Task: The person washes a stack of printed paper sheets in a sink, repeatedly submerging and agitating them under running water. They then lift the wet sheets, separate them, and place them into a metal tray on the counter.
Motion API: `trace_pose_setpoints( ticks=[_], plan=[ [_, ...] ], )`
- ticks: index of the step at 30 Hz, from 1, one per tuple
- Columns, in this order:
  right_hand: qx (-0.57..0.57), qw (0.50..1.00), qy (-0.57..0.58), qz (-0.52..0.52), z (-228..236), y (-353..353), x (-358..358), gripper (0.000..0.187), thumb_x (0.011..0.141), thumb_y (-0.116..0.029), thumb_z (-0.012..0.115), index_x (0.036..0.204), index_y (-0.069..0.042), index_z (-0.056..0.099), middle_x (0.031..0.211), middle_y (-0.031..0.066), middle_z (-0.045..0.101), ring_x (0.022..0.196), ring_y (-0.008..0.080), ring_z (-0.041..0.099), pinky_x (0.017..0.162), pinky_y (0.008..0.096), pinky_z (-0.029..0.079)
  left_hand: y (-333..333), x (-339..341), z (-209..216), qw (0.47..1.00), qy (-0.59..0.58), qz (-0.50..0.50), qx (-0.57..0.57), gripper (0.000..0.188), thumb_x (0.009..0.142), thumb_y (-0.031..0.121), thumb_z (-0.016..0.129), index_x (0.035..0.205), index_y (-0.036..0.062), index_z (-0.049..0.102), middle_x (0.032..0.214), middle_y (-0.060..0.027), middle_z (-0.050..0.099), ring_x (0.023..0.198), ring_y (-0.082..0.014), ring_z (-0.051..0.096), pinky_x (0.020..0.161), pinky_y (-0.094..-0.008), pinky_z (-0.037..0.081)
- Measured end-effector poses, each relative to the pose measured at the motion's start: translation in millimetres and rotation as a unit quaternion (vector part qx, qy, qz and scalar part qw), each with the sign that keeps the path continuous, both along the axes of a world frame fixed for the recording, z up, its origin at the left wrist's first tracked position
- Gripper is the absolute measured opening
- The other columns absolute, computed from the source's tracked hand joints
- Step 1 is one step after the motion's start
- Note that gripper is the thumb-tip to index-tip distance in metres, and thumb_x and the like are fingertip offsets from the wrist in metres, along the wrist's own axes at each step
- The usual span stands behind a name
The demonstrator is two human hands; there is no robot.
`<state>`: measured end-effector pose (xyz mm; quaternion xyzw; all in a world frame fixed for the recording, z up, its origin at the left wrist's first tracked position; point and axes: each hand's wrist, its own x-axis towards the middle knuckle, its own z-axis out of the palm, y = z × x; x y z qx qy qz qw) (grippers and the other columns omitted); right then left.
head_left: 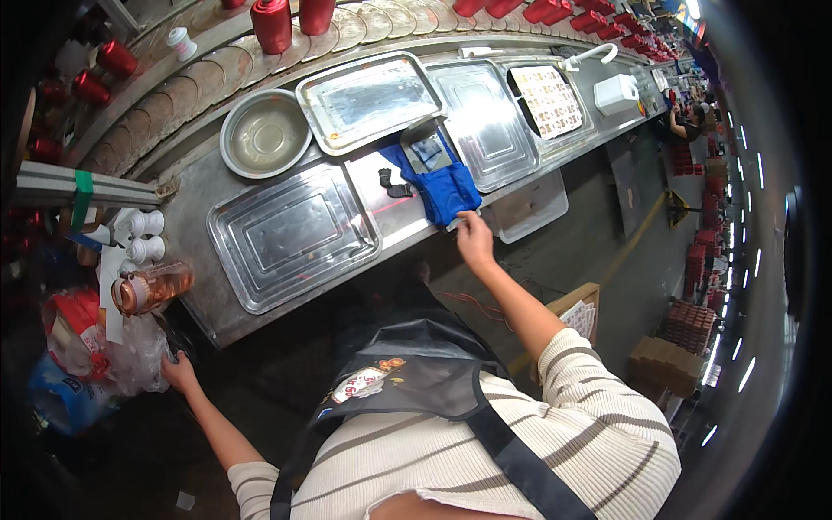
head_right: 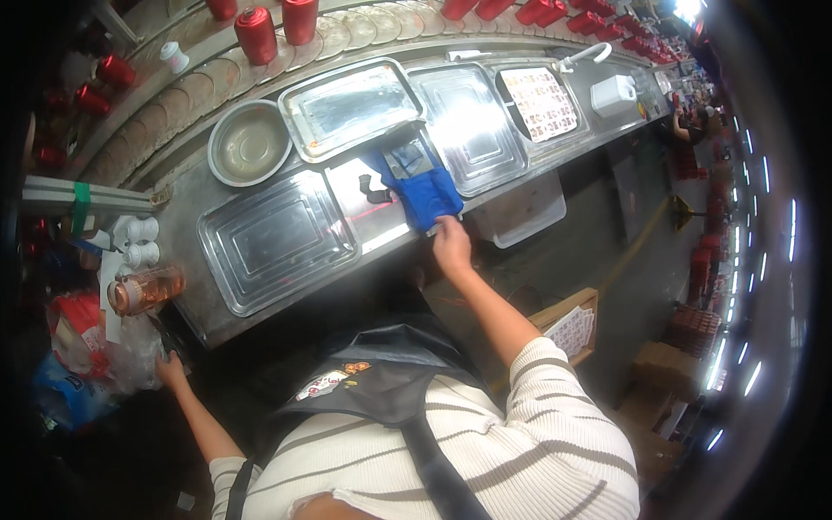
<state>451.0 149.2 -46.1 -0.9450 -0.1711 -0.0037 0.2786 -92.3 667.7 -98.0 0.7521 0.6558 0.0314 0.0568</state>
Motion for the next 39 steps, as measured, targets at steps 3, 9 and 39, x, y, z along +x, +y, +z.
trace_pose_setpoints(
  ticks=[3, 9, 39],
  plan=[
    [0.024, 0.992, 0.094, -0.079, -1.3, -41.6, 21.8, 0.019, 0.086, -0.006, 0.053, 0.103, -0.005, 0.06, 0.095, 0.0172, 0.064, 0.088, 0.0353, 0.062, 0.078, 0.0413, 0.049, -38.8, 53.7, 26.9, 0.998, 0.014, 0.045, -0.03, 0.046, 0.077, 0.027, 0.071, 0.116, 0.0044, 0.062, 0.116, -0.0189, 0.06, 0.11, -0.0373, 0.053, 0.095, -0.0436, 0.042],
    [0.087, 0.977, 0.149, -0.123, -51.0, -124.3, 47.3, 0.025, 0.081, -0.005, 0.055, 0.105, -0.004, 0.06, 0.089, 0.0153, 0.065, 0.084, 0.0306, 0.063, 0.078, 0.0391, 0.05, -165.5, 213.0, 30.3, 0.963, -0.233, -0.109, -0.077, 0.04, 0.077, 0.013, 0.069, 0.116, 0.0049, 0.061, 0.108, -0.0157, 0.06, 0.095, -0.0242, 0.06, 0.077, -0.0349, 0.051],
    [0.254, 0.893, 0.282, -0.242, -70.5, -305.7, 251.0, 0.046, 0.086, 0.002, 0.052, 0.132, -0.001, 0.045, 0.089, 0.0099, 0.063, 0.062, 0.0129, 0.062, 0.049, 0.025, 0.05, -511.2, 680.0, 25.5, 0.764, -0.113, -0.619, -0.14, 0.012, 0.067, 0.008, 0.064, 0.077, 0.0057, 0.058, 0.079, -0.0126, 0.059, 0.081, -0.034, 0.059, 0.069, -0.0445, 0.049]
  ],
)
